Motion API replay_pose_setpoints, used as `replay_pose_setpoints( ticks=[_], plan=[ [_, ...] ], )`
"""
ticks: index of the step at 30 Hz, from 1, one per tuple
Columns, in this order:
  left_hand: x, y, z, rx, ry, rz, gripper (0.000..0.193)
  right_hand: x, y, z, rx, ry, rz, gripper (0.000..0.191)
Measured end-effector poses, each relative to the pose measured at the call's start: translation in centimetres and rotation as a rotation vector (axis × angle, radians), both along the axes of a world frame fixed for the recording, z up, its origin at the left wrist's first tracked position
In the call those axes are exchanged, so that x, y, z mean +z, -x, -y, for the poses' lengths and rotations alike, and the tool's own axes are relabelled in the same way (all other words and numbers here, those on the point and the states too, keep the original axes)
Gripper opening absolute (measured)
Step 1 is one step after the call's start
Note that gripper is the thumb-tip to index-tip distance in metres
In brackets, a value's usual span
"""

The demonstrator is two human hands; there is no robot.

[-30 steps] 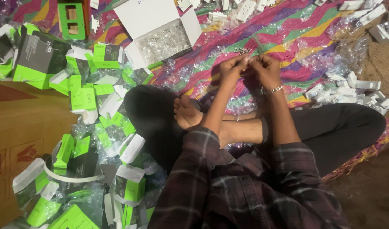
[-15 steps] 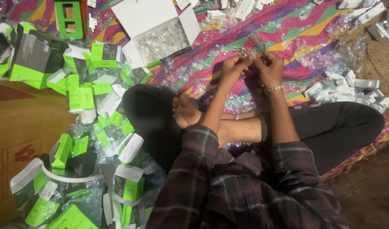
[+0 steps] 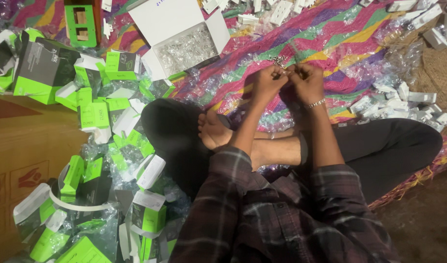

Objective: The person sits on the floor and repeatedly picks up small metallic components, manipulating them with both hands. They appear to be assembling or inspecting the parts before placing them down, surrounded by packaging materials and other components.

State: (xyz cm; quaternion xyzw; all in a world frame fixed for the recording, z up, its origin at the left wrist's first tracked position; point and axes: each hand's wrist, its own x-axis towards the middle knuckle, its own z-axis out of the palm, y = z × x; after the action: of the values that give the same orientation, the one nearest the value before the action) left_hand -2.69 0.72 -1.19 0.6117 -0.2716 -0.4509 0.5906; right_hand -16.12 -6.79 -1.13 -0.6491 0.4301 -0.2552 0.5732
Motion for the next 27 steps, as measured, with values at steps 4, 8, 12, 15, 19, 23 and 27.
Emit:
replay_pose_setpoints(
  ticks=[4,8,12,15,19,23,27],
  plan=[
    [-0.4,-0.3,0.2,0.029,0.058,-0.139,0.008,0.7,0.0,0.0,0.027,0.017,0.112,0.014],
    [-0.2,-0.8,0.5,0.137,0.104,-0.301,0.016,2.6,0.1,-0.3,0.037,0.232,0.026,0.024],
    [0.4,-0.9,0.6,0.160,0.110,-0.296,0.022,4.3,0.1,-1.1,0.159,0.294,-0.257,0.023],
    [0.4,-0.8,0.5,0.171,0.106,-0.291,0.020,4.2,-0.1,-1.2,0.244,0.082,-0.195,0.022],
    [-0.1,-0.2,0.8,0.185,0.067,-0.182,0.022,2.0,0.8,-0.7,0.293,0.196,-0.219,0.024],
    [0.8,0.2,1.6,0.212,0.071,0.133,0.019,-1.2,2.0,0.8,0.358,0.435,-0.464,0.029],
    [2.2,-0.1,1.6,0.242,0.134,0.172,0.021,-3.7,2.3,2.2,0.221,0.561,-0.268,0.027]
  ],
)
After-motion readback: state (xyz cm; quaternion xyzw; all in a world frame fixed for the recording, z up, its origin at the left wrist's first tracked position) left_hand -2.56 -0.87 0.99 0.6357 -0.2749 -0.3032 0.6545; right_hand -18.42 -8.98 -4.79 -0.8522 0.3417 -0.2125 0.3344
